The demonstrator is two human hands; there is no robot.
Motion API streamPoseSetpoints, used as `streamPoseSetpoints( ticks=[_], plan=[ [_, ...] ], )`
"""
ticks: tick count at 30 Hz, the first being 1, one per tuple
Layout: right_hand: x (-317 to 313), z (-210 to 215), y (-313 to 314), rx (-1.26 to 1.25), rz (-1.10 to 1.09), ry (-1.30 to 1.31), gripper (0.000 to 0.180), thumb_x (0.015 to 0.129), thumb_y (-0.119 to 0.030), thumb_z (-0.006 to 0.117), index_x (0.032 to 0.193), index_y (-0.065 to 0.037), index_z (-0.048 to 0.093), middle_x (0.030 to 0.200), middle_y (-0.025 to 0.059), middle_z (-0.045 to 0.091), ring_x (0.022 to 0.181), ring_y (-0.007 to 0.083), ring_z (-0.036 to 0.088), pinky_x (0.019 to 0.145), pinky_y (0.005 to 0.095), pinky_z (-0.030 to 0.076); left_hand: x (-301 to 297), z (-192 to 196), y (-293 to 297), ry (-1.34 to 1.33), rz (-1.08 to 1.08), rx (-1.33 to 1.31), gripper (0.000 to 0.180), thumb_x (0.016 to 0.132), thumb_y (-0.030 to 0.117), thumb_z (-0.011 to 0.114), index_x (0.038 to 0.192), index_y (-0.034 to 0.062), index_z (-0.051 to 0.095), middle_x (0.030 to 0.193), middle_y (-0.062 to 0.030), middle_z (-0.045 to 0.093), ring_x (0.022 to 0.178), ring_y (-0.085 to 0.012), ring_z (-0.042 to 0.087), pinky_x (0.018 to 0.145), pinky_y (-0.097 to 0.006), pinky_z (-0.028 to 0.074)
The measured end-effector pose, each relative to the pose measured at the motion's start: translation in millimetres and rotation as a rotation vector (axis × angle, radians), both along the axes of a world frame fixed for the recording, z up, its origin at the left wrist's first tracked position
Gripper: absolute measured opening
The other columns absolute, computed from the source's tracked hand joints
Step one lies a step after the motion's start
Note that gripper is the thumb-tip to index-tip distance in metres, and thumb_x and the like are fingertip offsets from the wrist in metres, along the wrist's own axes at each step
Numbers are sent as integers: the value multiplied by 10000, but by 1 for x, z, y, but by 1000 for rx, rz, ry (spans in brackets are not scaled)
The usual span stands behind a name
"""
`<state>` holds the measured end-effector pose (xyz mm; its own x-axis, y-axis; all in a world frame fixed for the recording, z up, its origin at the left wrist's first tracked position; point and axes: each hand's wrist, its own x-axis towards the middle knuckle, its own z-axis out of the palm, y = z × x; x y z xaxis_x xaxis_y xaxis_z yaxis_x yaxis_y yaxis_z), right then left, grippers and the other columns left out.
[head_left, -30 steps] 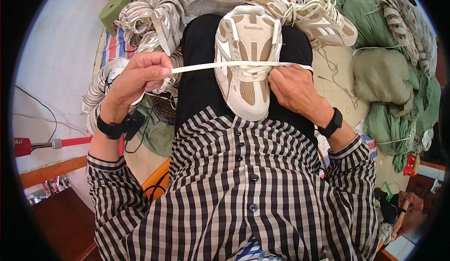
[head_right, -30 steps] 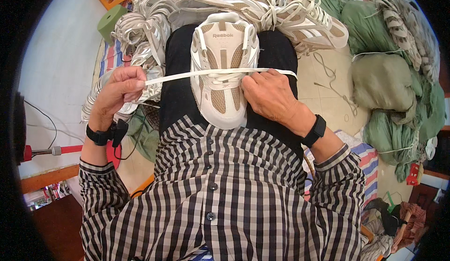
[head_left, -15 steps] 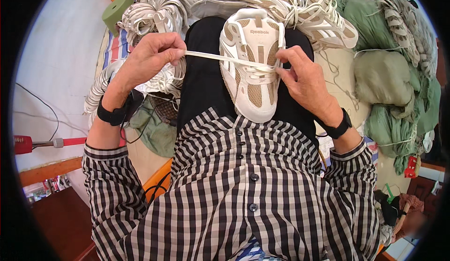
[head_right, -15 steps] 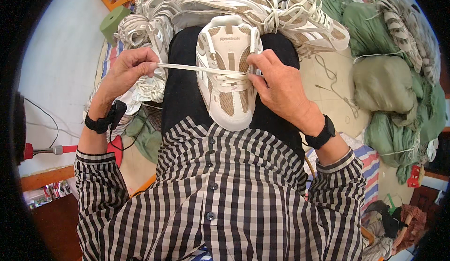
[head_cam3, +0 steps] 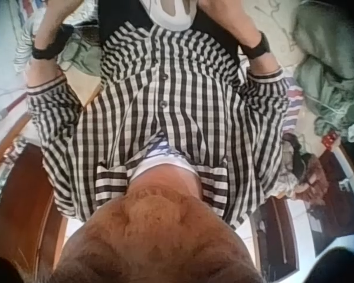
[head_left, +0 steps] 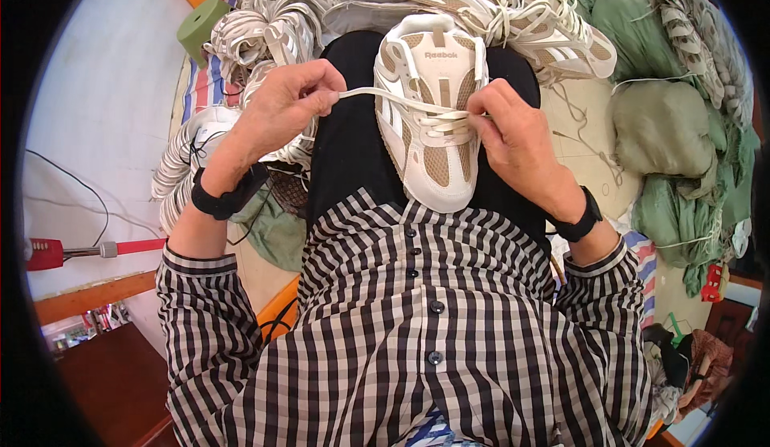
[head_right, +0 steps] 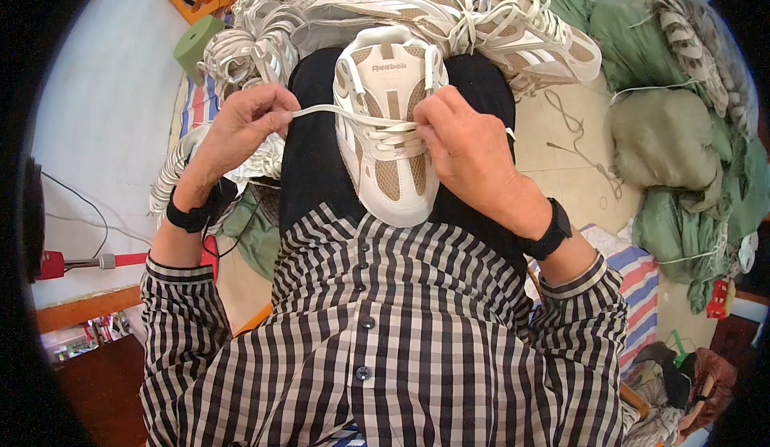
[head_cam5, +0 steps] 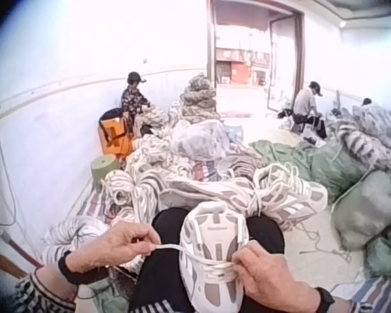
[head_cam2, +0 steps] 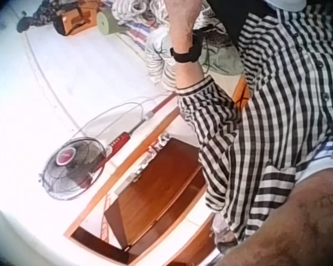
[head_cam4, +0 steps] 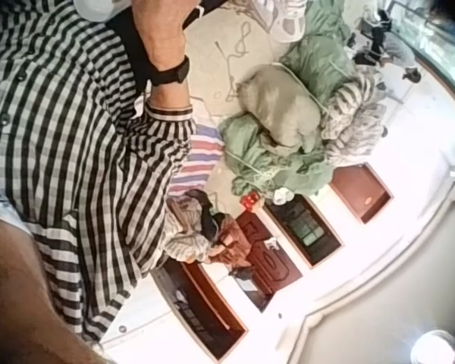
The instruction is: The recorder is lacing and tying shoelaces on a pair of sneakers.
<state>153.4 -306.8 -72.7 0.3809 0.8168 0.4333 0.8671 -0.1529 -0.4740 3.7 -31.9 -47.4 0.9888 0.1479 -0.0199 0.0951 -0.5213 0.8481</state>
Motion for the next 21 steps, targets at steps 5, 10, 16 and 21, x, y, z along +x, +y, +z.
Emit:
streamPoseSetpoints(
  ticks=[5,10,16,21],
  plan=[
    [16,10,7,39,24,123,86,853,-25,594,912,-33,532,811,154,608,742,367,614,609,425,462,1,-3,-5,125,28,-5,85,874,49,608,951,14,620,756,41,536,697,-37,496,641,-198,415],
    [32,19,13,101,18,177,118,852,-40,615,958,-34,565,815,125,611,643,298,602,585,381,459,1,-6,-4,194,38,-23,102,870,62,632,956,9,617,750,49,532,677,-26,485,616,-197,409],
    [27,11,-5,161,142,14,148,813,-6,649,948,-41,597,797,101,556,603,258,586,519,351,450,-10,-11,3,274,105,-117,90,892,94,633,937,17,621,764,44,557,687,-29,490,621,-196,407],
    [5,-7,-6,-5,245,16,243,798,10,658,1025,-44,586,765,116,588,646,308,604,545,376,468,-19,-1,2,256,148,-124,118,908,134,641,942,22,628,769,37,570,704,-32,504,632,-191,408]
  ],
)
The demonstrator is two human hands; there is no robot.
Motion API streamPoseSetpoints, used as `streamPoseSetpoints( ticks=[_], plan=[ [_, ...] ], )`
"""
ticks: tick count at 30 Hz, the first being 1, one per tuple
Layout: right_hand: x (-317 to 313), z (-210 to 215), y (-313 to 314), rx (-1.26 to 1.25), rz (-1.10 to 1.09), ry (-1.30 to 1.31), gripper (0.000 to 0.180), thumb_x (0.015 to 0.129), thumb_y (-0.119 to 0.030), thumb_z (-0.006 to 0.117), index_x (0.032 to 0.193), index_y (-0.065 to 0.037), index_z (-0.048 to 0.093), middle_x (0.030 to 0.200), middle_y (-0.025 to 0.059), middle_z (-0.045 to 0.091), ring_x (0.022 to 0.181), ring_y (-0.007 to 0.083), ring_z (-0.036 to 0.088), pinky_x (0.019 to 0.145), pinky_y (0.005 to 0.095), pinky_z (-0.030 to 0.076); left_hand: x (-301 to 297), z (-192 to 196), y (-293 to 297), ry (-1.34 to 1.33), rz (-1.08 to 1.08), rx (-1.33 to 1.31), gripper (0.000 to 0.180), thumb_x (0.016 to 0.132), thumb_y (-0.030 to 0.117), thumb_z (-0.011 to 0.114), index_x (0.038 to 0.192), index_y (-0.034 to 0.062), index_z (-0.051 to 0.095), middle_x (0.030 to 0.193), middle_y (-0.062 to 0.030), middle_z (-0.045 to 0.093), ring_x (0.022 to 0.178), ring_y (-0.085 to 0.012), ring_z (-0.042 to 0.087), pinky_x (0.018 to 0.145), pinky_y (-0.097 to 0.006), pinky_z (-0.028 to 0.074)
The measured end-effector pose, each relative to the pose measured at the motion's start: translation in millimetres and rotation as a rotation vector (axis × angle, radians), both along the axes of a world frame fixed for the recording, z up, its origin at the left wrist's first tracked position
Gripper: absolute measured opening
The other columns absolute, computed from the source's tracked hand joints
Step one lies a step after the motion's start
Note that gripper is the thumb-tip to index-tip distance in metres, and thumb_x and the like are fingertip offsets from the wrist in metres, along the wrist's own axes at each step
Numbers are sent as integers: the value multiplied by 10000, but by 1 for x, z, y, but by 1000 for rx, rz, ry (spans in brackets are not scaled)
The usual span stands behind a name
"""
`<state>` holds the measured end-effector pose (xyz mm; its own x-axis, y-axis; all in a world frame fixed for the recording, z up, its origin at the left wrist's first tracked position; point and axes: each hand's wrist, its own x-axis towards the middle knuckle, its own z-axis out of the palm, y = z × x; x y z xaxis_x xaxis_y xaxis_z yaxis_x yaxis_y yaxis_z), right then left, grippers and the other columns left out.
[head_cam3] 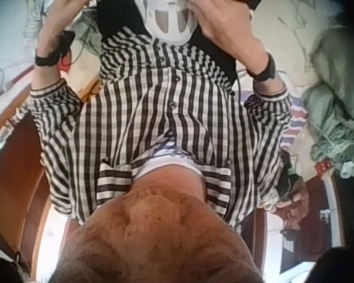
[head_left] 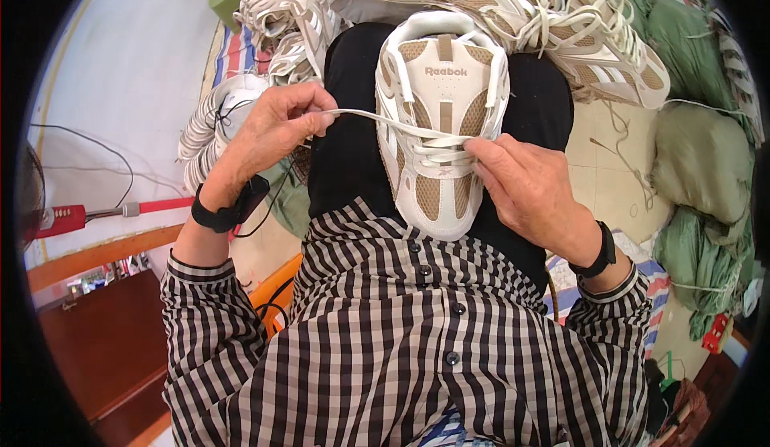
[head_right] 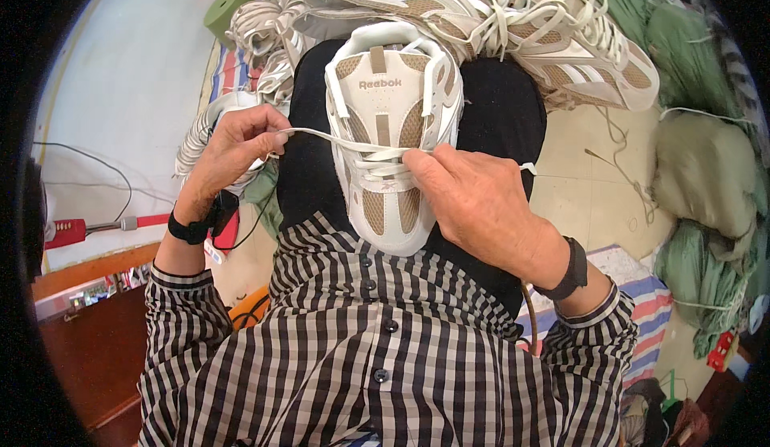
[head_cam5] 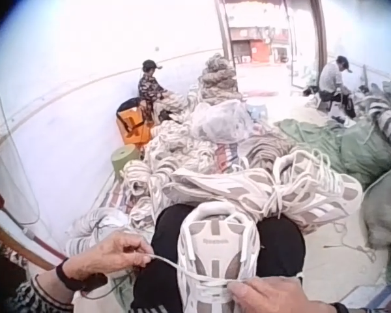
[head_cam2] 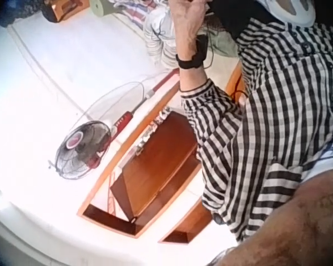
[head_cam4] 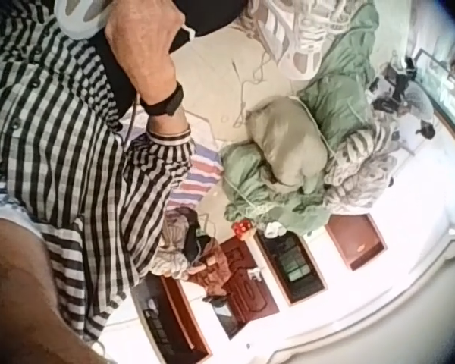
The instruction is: The recorder is lacing and tying shoelaces on a pair of sneakers.
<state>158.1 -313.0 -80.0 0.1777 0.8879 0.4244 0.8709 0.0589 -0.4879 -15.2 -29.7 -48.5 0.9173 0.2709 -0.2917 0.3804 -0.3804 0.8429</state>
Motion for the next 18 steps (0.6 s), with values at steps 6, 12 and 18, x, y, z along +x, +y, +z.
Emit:
streamPoseSetpoints(
  ticks=[6,12,18],
  plan=[
    [1,4,14,-103,68,19,199,773,-51,595,930,-39,473,681,92,580,601,292,625,510,383,484,6,19,-15,110,41,-60,102,888,98,659,953,23,637,800,42,590,710,-26,511,642,-188,418],
    [6,8,18,-153,137,129,125,843,-39,558,893,-26,444,646,122,595,561,319,619,482,411,474,1,31,-38,63,104,-101,88,890,82,648,955,23,646,781,47,586,704,-20,518,634,-184,429],
    [8,-2,10,-21,124,85,170,773,-35,601,857,-38,453,622,102,573,548,293,601,501,389,458,0,39,-52,52,135,43,43,887,49,612,856,21,620,666,51,521,632,-21,465,568,-201,384]
  ],
)
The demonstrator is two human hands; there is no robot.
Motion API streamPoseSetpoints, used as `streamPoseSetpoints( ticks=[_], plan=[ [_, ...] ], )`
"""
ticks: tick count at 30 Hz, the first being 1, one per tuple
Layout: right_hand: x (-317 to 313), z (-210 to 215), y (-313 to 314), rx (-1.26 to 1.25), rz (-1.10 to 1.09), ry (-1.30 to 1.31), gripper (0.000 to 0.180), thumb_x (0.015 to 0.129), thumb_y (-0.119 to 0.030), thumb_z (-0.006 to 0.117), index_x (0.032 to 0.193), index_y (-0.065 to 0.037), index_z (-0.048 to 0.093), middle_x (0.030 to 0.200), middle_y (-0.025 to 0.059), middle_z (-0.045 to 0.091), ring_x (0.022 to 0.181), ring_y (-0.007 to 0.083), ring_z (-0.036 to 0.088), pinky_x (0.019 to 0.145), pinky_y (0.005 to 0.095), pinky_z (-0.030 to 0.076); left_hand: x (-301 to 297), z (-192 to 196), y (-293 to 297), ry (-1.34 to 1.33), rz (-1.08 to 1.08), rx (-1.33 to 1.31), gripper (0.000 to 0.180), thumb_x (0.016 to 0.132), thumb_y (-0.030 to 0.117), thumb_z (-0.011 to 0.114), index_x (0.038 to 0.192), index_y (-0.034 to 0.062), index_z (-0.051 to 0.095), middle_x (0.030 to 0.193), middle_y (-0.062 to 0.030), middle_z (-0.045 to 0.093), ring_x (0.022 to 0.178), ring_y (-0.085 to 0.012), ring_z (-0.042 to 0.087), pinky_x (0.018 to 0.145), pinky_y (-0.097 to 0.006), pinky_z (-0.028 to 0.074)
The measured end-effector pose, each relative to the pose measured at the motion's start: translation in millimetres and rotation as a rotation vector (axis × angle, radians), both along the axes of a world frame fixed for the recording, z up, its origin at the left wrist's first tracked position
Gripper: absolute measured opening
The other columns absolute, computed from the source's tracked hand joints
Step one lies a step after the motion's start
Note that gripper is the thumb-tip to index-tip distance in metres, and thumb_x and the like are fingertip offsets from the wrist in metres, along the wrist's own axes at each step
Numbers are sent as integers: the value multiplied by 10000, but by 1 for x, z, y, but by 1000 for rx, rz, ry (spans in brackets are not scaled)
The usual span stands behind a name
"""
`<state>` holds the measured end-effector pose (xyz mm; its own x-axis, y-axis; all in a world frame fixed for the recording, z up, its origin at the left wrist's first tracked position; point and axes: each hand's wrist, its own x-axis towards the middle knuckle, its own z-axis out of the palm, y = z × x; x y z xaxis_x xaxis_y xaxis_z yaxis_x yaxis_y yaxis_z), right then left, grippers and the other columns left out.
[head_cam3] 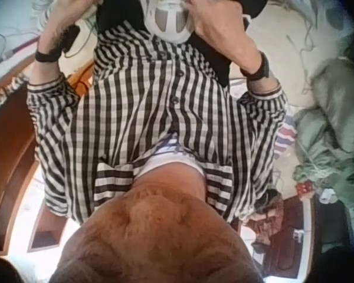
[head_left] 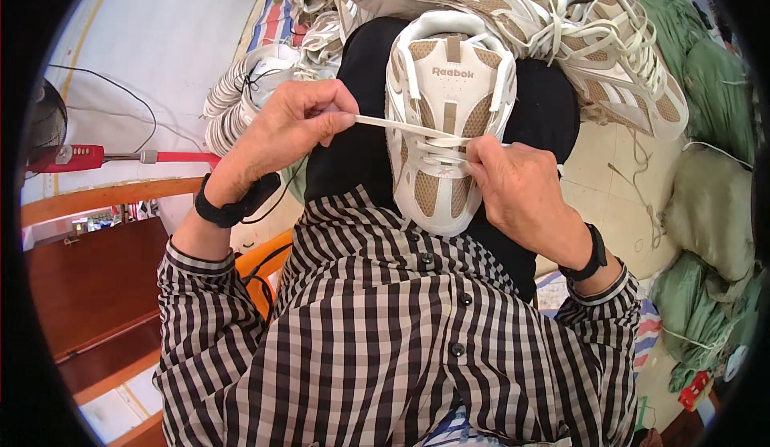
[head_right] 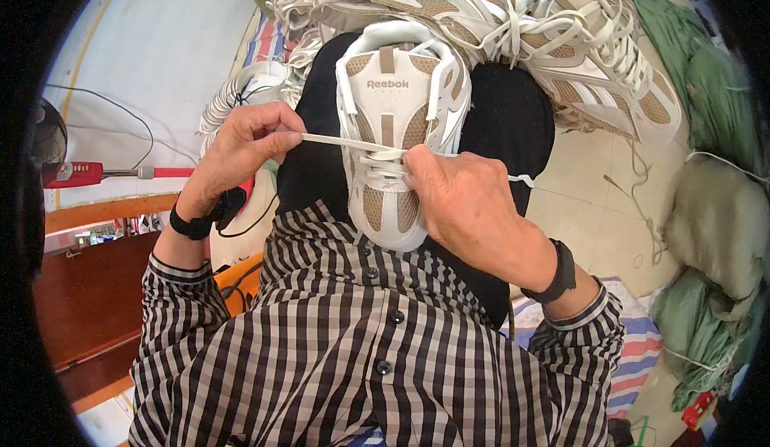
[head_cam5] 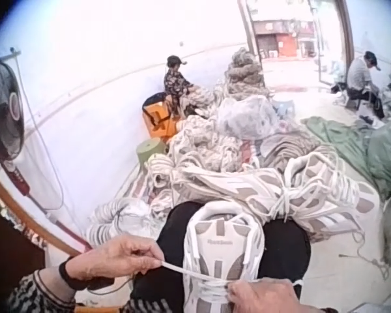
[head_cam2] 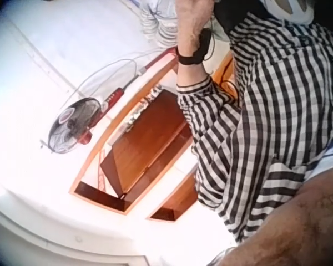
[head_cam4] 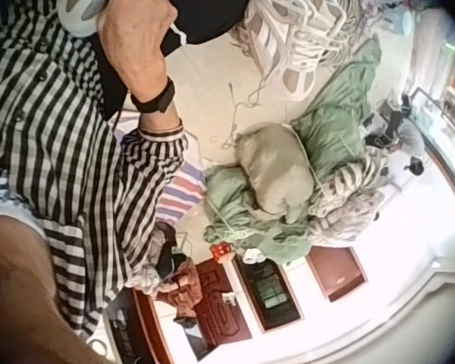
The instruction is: The recorder is lacing and tying shoelaces on a pair of sneakers.
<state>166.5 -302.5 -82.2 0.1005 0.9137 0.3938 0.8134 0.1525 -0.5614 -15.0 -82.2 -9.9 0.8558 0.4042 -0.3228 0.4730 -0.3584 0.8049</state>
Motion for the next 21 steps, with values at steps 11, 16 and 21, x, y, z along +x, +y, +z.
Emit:
streamPoseSetpoints(
  ticks=[11,16,21],
  plan=[
    [1,-8,3,154,-107,-229,226,727,-24,635,921,-25,519,614,89,537,550,263,580,526,352,434,-17,-7,5,-65,-89,290,52,860,56,594,845,8,582,644,9,471,606,-68,408,549,-241,343],
    [6,-8,-1,-74,-44,322,155,895,-59,592,1008,-24,491,679,118,600,602,280,622,565,349,461,-16,-11,20,-153,-150,292,55,865,58,579,842,7,571,654,15,468,621,-65,409,559,-240,348],
    [16,-7,-5,-90,-131,643,181,903,-9,573,1067,-24,497,694,129,588,591,264,590,589,315,464,-15,-2,23,-61,-146,73,63,905,80,586,869,29,577,687,88,438,624,-16,378,553,-190,301]
  ],
)
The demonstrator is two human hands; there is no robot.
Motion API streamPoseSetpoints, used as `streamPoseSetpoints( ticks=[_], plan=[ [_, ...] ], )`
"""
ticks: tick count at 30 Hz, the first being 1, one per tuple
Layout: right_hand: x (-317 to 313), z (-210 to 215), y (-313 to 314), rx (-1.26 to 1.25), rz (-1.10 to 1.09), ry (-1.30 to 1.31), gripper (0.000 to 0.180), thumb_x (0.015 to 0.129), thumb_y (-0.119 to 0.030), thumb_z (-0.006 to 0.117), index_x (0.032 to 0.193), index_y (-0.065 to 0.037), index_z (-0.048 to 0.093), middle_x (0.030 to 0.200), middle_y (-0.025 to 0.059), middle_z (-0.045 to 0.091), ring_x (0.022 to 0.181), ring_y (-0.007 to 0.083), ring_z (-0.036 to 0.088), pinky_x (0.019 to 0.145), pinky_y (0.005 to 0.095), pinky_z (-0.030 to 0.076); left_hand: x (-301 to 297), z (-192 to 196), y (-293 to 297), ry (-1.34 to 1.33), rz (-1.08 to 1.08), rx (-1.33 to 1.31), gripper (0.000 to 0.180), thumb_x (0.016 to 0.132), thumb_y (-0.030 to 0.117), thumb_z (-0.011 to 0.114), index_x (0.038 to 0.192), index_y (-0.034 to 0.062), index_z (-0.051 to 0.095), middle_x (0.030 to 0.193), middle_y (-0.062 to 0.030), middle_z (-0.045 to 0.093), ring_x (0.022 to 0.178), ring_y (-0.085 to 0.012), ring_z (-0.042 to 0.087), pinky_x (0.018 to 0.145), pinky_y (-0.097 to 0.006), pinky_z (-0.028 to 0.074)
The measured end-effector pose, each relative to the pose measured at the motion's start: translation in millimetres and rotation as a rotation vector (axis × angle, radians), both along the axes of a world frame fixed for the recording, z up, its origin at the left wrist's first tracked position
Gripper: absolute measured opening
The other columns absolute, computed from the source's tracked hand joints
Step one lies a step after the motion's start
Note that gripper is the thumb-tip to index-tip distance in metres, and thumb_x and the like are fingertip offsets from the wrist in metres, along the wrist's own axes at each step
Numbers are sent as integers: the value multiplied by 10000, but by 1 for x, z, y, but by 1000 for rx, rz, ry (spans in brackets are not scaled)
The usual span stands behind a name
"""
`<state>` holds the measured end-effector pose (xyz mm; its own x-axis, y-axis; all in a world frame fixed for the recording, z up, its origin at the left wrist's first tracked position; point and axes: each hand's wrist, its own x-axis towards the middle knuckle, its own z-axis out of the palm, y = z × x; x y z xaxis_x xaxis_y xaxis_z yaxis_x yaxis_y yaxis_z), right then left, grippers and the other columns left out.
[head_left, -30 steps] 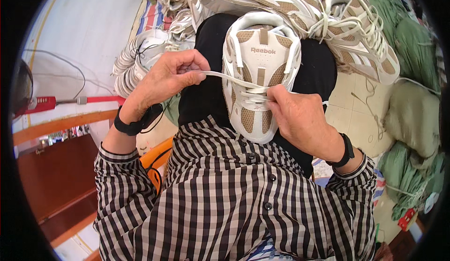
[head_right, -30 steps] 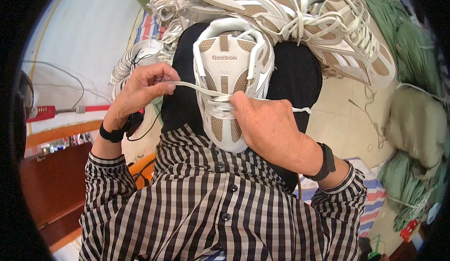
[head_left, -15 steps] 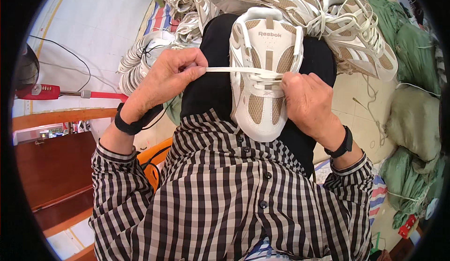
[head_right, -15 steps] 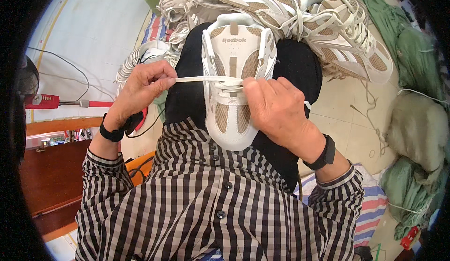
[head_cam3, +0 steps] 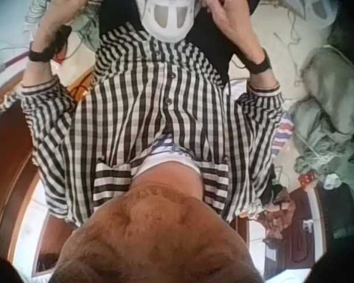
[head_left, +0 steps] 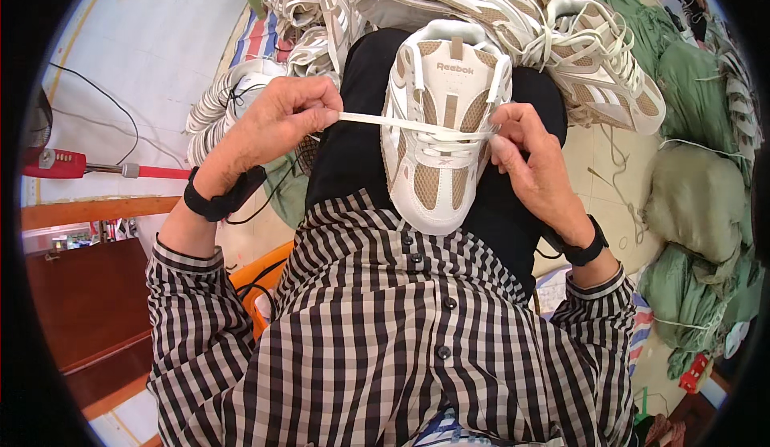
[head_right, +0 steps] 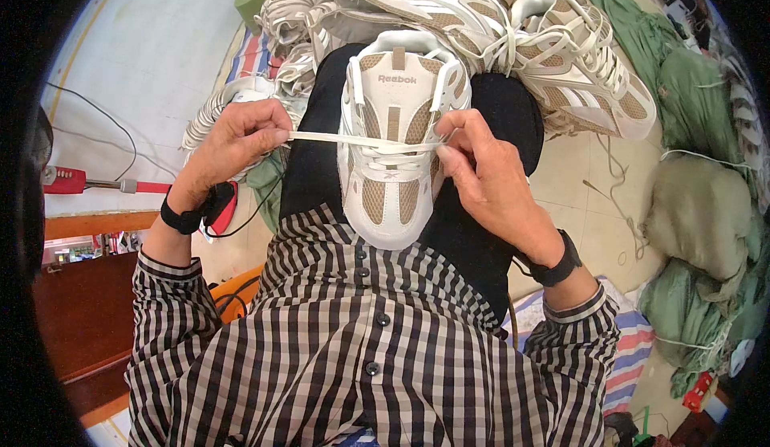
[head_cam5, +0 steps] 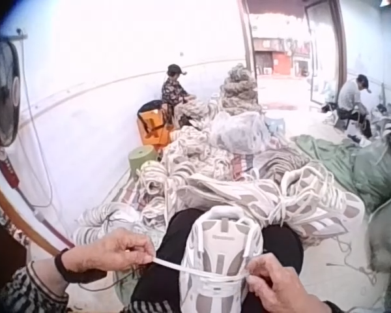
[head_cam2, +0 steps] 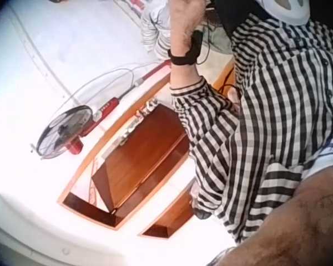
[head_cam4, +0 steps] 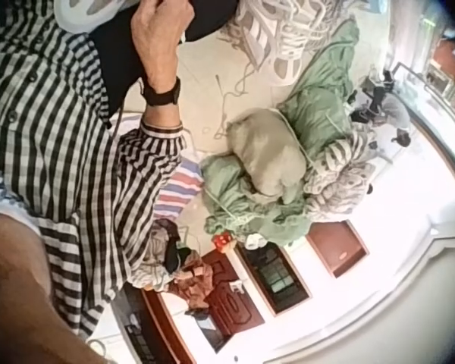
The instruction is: The recorder is lacing and tying shoelaces on a pair of sneakers.
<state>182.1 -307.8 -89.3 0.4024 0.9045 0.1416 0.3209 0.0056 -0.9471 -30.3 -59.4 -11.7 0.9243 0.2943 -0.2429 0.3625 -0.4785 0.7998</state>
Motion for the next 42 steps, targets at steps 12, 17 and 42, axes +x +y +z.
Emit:
streamPoseSetpoints(
  ticks=[12,17,42],
  plan=[
    [-1,-12,-7,18,-135,-747,202,790,35,644,964,-47,582,779,101,575,672,275,597,591,373,466,1,-9,4,-20,1,281,89,873,60,586,813,8,547,660,34,464,629,-57,388,572,-233,335],
    [10,7,-15,20,-216,-431,116,819,20,632,905,-41,583,829,98,585,618,262,576,547,335,448,8,-5,2,-2,24,80,112,868,105,643,895,12,588,691,31,502,639,-69,421,582,-240,356],
    [71,21,-36,-222,22,56,157,872,-109,662,1002,-70,585,709,-23,529,603,91,529,566,246,429,6,-37,2,-493,-236,902,272,776,66,681,1034,46,595,787,-100,618,700,-294,610,639,-379,488]
  ],
)
